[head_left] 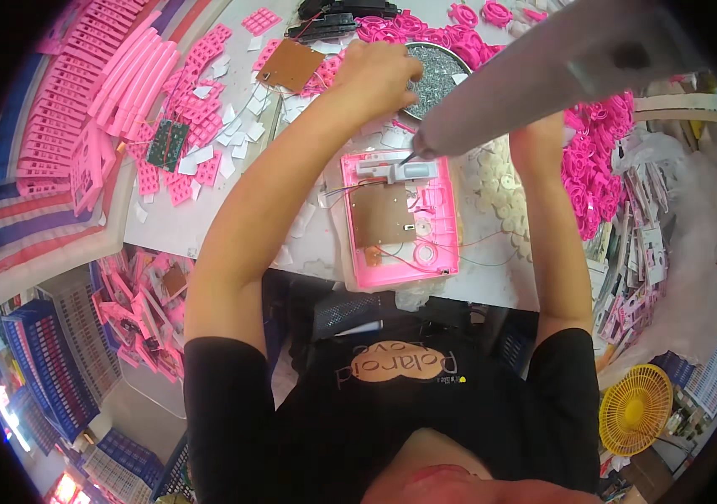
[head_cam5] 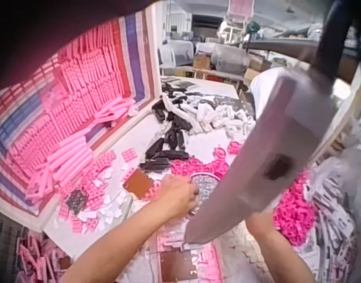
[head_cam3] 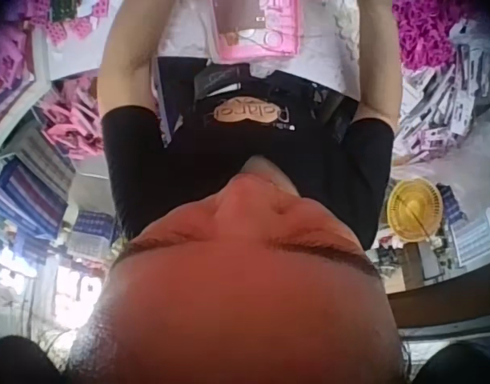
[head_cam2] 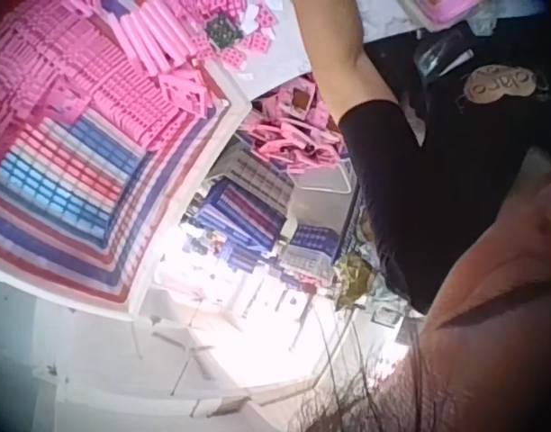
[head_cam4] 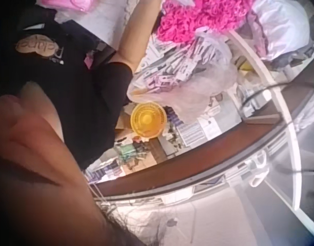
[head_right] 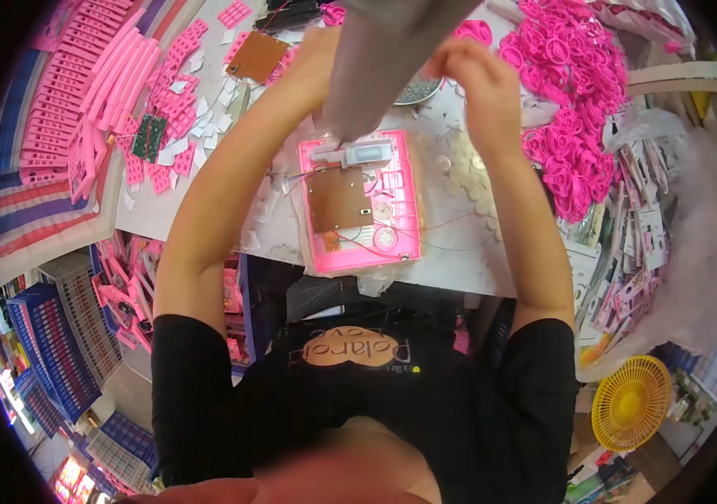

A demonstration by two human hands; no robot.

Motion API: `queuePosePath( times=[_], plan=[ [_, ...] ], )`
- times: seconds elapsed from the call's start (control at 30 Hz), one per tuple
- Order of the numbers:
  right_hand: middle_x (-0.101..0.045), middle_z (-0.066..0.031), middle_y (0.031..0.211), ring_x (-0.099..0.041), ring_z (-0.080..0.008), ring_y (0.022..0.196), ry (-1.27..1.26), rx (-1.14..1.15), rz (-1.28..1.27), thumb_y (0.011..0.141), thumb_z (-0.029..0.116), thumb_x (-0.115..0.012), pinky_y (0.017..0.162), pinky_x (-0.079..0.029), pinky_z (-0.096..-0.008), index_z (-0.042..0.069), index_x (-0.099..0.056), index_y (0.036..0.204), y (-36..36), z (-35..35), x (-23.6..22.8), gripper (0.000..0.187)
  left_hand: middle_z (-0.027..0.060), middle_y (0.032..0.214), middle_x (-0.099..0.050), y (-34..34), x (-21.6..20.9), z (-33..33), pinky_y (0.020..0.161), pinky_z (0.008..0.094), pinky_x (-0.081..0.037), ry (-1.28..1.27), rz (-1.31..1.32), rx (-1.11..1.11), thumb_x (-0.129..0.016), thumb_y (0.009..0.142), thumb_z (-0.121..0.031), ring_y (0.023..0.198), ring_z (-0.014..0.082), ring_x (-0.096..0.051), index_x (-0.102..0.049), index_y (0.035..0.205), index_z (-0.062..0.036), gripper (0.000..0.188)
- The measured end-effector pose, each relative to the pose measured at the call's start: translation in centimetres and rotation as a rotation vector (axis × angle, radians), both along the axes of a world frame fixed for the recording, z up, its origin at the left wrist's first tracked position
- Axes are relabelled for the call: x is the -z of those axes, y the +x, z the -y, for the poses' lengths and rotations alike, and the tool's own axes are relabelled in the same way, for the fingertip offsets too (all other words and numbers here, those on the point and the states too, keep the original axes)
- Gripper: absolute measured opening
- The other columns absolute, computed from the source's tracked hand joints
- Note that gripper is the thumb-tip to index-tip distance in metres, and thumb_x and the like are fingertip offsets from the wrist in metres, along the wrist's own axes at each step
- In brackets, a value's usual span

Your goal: Assembling a pink toy vending machine using a glue gun to secure electronic and plastic components.

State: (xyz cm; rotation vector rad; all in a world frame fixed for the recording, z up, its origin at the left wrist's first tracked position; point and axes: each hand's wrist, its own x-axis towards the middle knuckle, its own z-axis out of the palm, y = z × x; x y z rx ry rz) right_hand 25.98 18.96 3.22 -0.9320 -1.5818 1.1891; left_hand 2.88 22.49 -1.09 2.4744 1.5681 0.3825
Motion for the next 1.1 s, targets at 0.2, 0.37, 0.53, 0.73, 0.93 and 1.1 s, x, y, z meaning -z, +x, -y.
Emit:
queuePosePath(
  times=[0.2,0.37,0.53,0.73,0.93,1.1],
  plan=[
    [-0.068,-0.0139,0.098,-0.068,-0.026,0.091,-0.113,-0.337,-0.511,0.086,0.013,-0.072,0.084,-0.052,-0.04,-0.005,-0.042,0.137,-4.3,-1.0,-7.7,0.062,0.0044,0.09,-0.072,1.9,1.8,-0.8,0.092,0.0524,-0.041,0.277,-0.091,0.124,-0.064,0.088,-0.022,0.097,0.0278,-0.068,-0.076,0.097,-0.0196,0.016],
    [-0.066,-0.0223,0.112,-0.063,-0.0337,0.103,-0.123,-0.505,-0.306,0.09,0.028,-0.074,0.09,-0.051,-0.0452,-0.003,-0.034,0.149,-3.8,-2.3,-6.3,0.078,0.0059,0.088,-0.073,2.1,4.5,-2.5,0.089,0.0505,-0.042,0.326,0.321,0.165,-0.064,0.087,-0.021,0.087,0.0287,-0.07,-0.075,0.092,-0.0114,0.015],
    [-0.067,-0.0182,0.101,-0.068,-0.0314,0.094,-0.079,-0.555,-0.256,0.089,0.025,-0.077,0.093,-0.055,-0.0512,0.007,-0.044,0.143,-0.2,-0.9,-4.6,0.066,0.0074,0.087,-0.071,1.5,2.5,1.4,0.086,0.0473,-0.042,-0.128,0.686,0.11,-0.068,0.084,-0.02,0.084,0.0301,-0.069,-0.072,0.087,-0.0102,0.011],
    [-0.049,-0.0014,0.068,-0.047,-0.0132,0.058,0.049,-0.261,-0.37,0.091,0.022,-0.075,0.059,-0.048,-0.0339,0.012,-0.049,0.134,-2.3,6.6,-4.9,0.05,-0.0028,0.087,-0.07,0.9,-3.5,13.8,0.088,0.0417,-0.033,0.187,0.444,0.103,-0.077,0.081,-0.019,0.085,0.0176,-0.062,-0.073,0.089,-0.017,0.01],
    [-0.048,-0.0017,0.067,-0.046,-0.0143,0.056,0.079,-0.322,-0.468,0.092,0.016,-0.072,0.057,-0.047,-0.0334,0.014,-0.046,0.129,-3.7,8.4,-5.1,0.045,-0.0046,0.088,-0.07,1.1,-2.6,16.0,0.086,0.0399,-0.031,0.047,0.631,0.041,-0.079,0.079,-0.015,0.084,0.0167,-0.062,-0.074,0.091,-0.0171,0.013],
    [-0.049,-0.0022,0.067,-0.048,-0.0147,0.058,0.109,-0.318,-0.447,0.093,0.018,-0.073,0.057,-0.047,-0.0335,0.015,-0.045,0.126,-3.9,8.4,-4.6,0.043,-0.0043,0.087,-0.07,1.0,-2.5,15.9,0.085,0.0394,-0.032,0.02,0.681,0.065,-0.079,0.078,-0.014,0.082,0.0169,-0.061,-0.073,0.09,-0.0165,0.013]
  ],
)
